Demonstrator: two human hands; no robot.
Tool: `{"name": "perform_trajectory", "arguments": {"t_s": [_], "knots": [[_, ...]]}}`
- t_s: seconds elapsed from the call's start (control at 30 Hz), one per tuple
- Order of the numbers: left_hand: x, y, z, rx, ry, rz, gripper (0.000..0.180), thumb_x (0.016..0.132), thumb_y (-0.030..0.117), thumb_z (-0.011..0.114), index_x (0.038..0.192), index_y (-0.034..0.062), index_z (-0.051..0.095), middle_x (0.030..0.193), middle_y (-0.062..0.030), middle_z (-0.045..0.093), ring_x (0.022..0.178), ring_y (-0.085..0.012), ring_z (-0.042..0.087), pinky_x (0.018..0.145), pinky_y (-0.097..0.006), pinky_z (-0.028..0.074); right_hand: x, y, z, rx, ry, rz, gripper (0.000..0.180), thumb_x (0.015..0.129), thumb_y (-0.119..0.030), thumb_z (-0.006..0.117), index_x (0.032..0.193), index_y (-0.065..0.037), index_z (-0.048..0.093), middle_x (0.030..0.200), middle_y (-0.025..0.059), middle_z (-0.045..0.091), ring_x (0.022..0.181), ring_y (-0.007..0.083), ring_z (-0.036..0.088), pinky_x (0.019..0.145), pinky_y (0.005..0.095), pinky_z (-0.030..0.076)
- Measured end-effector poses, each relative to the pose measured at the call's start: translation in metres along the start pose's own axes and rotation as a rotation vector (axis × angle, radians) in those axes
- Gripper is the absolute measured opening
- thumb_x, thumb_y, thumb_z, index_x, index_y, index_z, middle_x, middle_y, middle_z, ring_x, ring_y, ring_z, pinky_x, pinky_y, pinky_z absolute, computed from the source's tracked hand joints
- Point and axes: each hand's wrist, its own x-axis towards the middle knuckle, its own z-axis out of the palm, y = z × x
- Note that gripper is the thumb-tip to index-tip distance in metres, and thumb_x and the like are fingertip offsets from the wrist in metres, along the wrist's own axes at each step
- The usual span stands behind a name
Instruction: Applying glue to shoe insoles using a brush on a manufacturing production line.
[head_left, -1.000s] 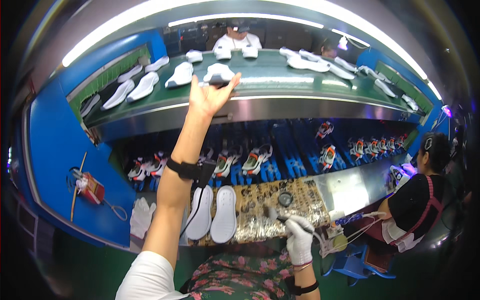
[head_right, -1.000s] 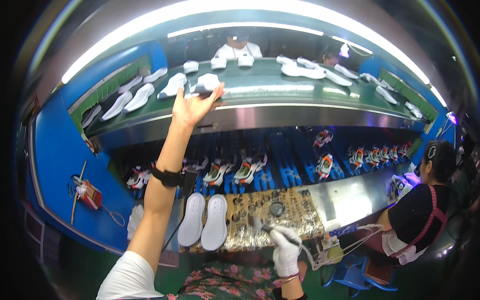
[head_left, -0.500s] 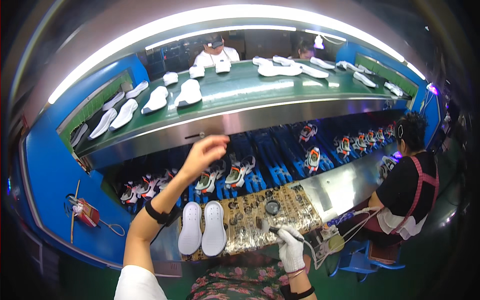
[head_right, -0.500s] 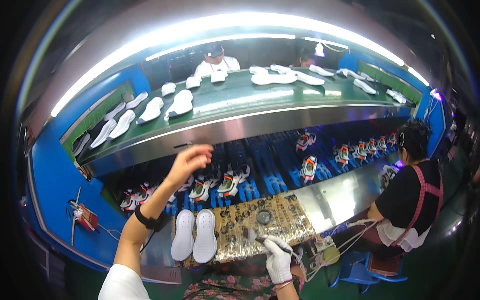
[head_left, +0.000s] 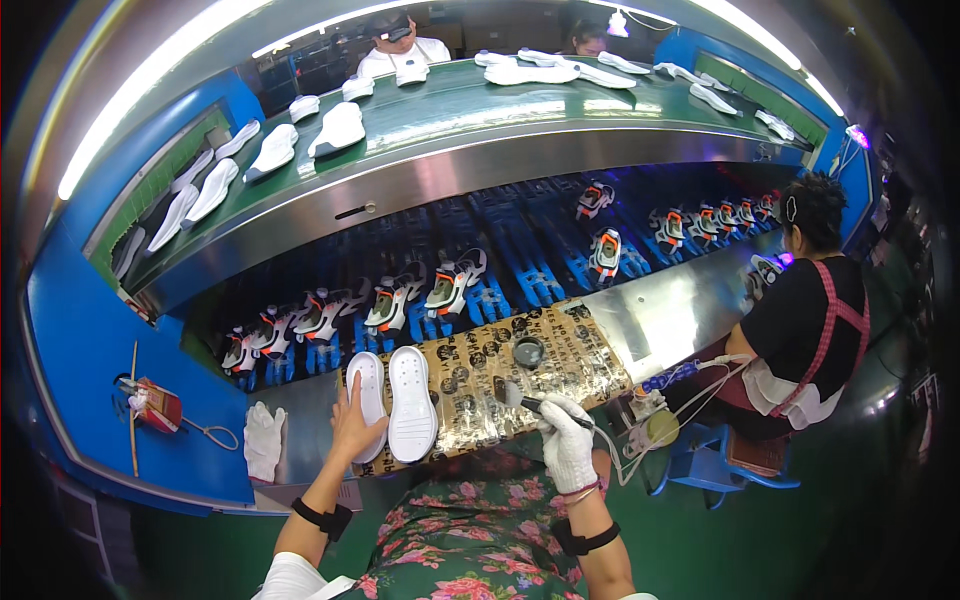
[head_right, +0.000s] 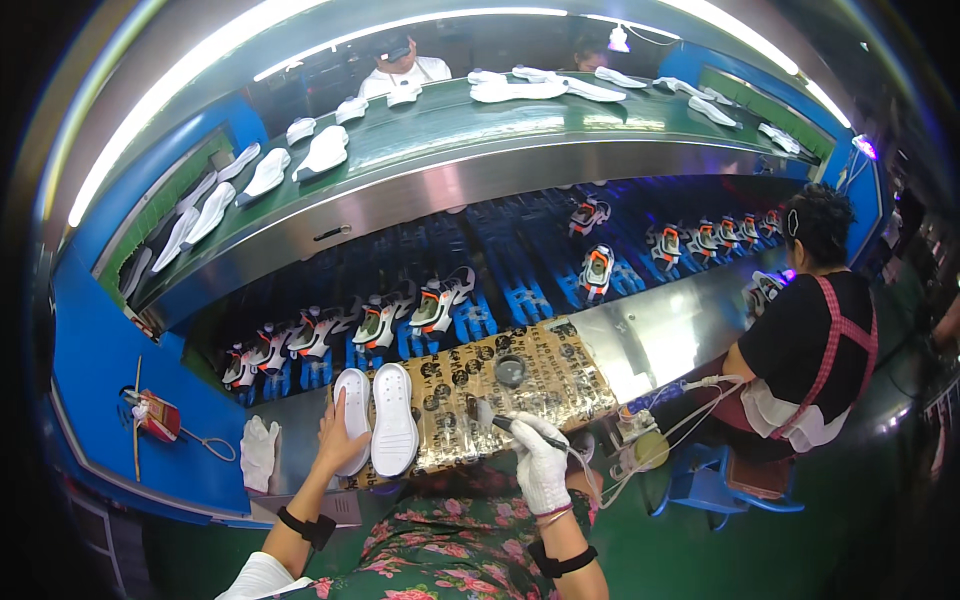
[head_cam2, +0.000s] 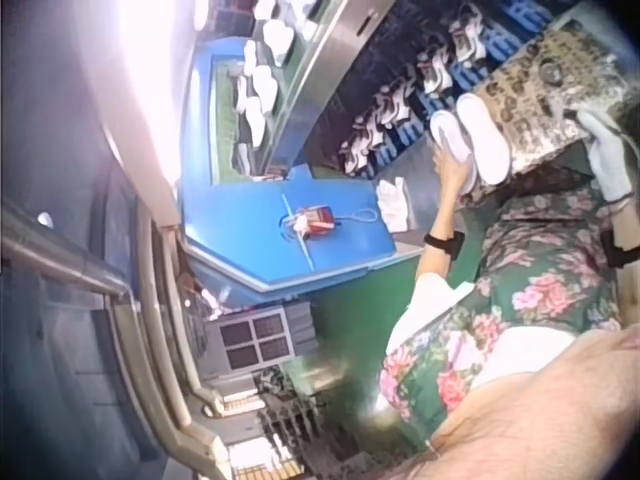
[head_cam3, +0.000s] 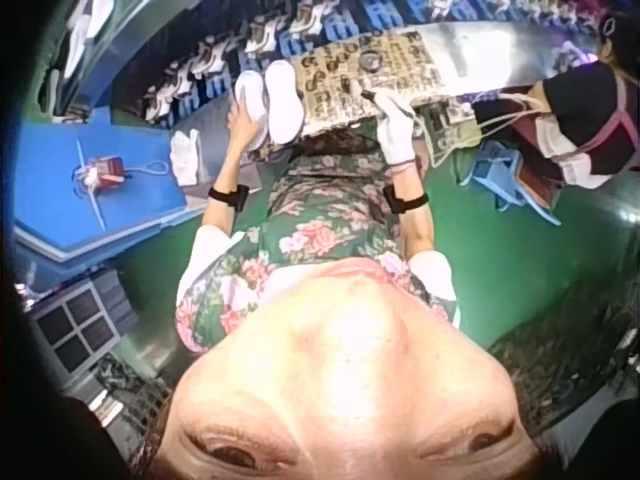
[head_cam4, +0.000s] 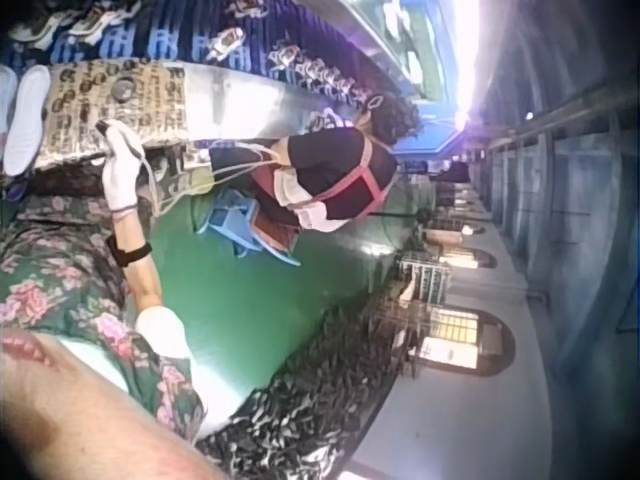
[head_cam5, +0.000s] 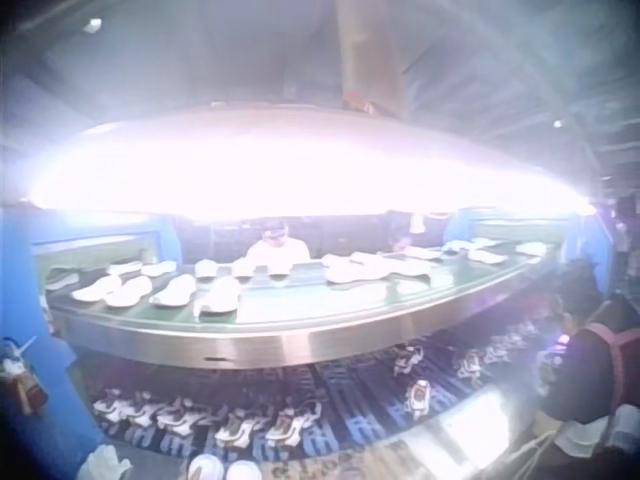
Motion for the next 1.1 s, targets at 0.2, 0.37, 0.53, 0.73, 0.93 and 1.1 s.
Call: {"name": "perform_trajectory", "arguments": {"t_s": [0.2,0.37,0.53,0.73,0.93,1.1], "knots": [[0.002,0.011,-0.001,0.039,0.077,-0.012,0.118,0.063,0.031,0.079,0.160,0.0283,0.012,0.139,-0.0271,0.043,0.120,-0.0449,0.045,0.099,-0.059,0.039,-0.001,0.003,-0.009,-0.004,0.004,-0.030,0.016,0.084,0.005,0.070,0.100,0.001,0.072,0.100,0.0112,0.073,0.076,0.0119,0.067,0.066,0.0208,0.052],[0.007,-0.001,-0.018,-0.216,0.251,0.092,0.118,0.060,0.020,0.079,0.159,0.0156,0.015,0.130,-0.0264,0.053,0.118,-0.0451,0.049,0.103,-0.052,0.042,-0.002,-0.006,-0.003,-0.009,0.006,-0.045,0.016,0.084,0.005,0.070,0.100,0.002,0.072,0.097,0.0112,0.073,0.075,0.0135,0.067,0.066,0.0222,0.052],[0.003,0.107,-0.120,-0.803,0.170,0.504,0.108,0.066,0.014,0.075,0.158,0.0065,0.019,0.122,-0.0159,0.059,0.111,-0.0254,0.059,0.104,-0.039,0.043,0.001,-0.014,-0.007,-0.007,0.044,-0.068,0.016,0.084,0.006,0.068,0.100,0.004,0.070,0.093,0.0114,0.072,0.073,0.0141,0.065,0.064,0.0222,0.051],[0.098,0.241,-0.233,-0.581,0.472,0.988,0.096,0.074,0.025,0.074,0.156,0.0035,0.027,0.135,-0.0162,0.055,0.120,-0.0233,0.054,0.106,-0.037,0.040,0.007,-0.022,-0.001,-0.003,0.011,-0.087,0.017,0.084,0.005,0.069,0.101,0.003,0.071,0.097,0.0120,0.073,0.079,0.0148,0.068,0.067,0.0228,0.051],[0.202,0.335,-0.289,-0.079,0.436,0.659,0.085,0.082,0.045,0.070,0.151,0.0075,0.038,0.149,-0.0235,0.045,0.135,-0.0371,0.047,0.112,-0.043,0.035,0.010,-0.030,0.011,-0.020,0.035,-0.094,0.016,0.084,0.003,0.070,0.100,0.003,0.070,0.088,0.0074,0.070,0.069,0.0112,0.060,0.064,0.0215,0.049],[0.267,0.308,-0.256,0.203,0.295,0.723,0.082,0.082,0.051,0.066,0.151,0.0159,0.038,0.144,-0.0263,0.047,0.130,-0.0446,0.049,0.110,-0.048,0.038,0.014,-0.027,0.007,-0.007,0.058,-0.042,0.017,0.084,0.002,0.070,0.101,0.001,0.070,0.088,0.0059,0.070,0.071,0.0103,0.060,0.066,0.0214,0.048]]}}
